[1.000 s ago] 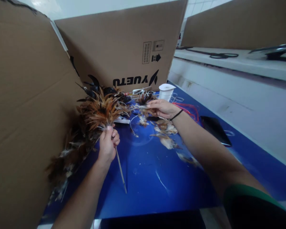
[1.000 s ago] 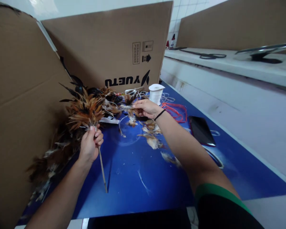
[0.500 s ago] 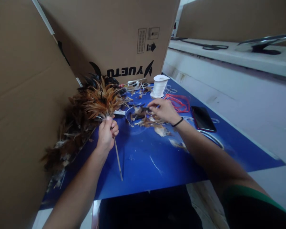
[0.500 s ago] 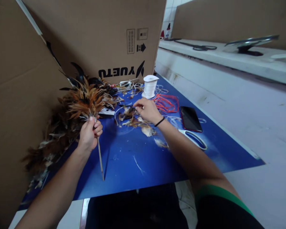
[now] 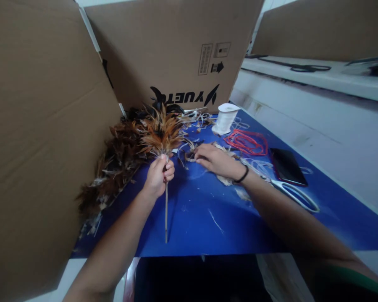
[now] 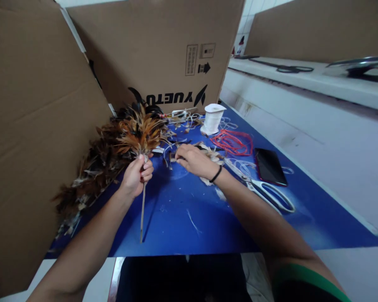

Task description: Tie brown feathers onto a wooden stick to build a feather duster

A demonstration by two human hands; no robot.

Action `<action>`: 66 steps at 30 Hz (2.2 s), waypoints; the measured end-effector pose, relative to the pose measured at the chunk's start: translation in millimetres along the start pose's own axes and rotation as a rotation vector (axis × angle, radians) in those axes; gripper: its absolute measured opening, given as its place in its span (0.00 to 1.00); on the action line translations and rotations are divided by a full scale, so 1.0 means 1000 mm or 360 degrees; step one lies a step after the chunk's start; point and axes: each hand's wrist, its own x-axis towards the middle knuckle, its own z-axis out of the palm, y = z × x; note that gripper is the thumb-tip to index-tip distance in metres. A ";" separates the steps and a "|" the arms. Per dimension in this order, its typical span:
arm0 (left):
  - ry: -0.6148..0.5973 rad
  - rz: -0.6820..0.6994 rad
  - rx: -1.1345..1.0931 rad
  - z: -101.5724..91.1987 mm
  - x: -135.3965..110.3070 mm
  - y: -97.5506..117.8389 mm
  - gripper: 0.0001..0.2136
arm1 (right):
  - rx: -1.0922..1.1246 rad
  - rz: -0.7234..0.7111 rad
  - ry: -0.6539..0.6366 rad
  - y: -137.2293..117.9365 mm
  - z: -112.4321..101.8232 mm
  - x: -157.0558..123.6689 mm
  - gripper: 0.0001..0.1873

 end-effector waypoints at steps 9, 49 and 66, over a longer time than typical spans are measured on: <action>-0.0147 -0.0199 -0.0026 0.001 -0.003 -0.003 0.12 | 0.0594 -0.0258 0.0300 -0.074 -0.064 0.009 0.08; -0.0282 -0.0258 -0.0151 0.001 -0.007 -0.001 0.15 | 0.0055 -0.0469 0.0668 -0.050 -0.019 0.022 0.12; -0.0306 -0.0233 0.0025 0.003 -0.010 0.001 0.10 | 0.1670 0.0712 0.0226 -0.054 0.013 0.033 0.15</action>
